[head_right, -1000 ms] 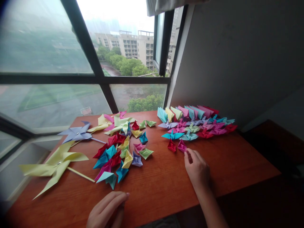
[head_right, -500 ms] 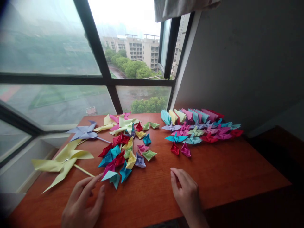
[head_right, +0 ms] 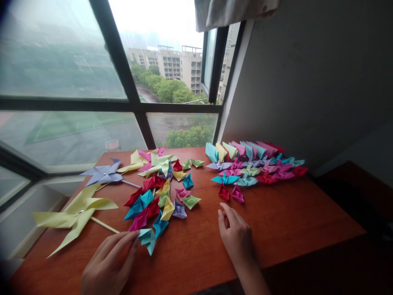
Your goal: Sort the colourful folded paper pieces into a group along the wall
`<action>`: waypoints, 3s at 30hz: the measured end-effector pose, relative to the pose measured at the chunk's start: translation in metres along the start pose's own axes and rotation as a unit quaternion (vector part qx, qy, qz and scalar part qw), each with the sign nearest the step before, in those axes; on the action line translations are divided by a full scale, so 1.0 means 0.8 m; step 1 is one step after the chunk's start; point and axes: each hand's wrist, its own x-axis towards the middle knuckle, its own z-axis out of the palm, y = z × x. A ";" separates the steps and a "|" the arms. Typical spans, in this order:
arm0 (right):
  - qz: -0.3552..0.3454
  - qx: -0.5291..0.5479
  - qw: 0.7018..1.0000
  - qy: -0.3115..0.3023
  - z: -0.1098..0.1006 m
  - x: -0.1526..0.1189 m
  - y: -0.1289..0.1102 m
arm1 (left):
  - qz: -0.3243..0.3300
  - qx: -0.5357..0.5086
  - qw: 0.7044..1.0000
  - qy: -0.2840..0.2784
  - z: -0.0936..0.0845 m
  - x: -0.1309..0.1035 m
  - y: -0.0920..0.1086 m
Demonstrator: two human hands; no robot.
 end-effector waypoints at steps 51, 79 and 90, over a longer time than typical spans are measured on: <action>-0.191 0.255 0.946 -0.060 -0.031 -0.014 -0.133 | -0.091 -0.094 0.986 -0.102 -0.002 0.026 0.078; -0.172 0.250 0.950 -0.076 -0.047 -0.026 -0.094 | -0.010 -0.148 0.980 -0.133 0.011 0.026 0.094; 0.040 -0.020 0.993 0.106 -0.088 0.014 0.045 | 0.010 -0.196 0.971 -0.134 0.015 0.002 0.071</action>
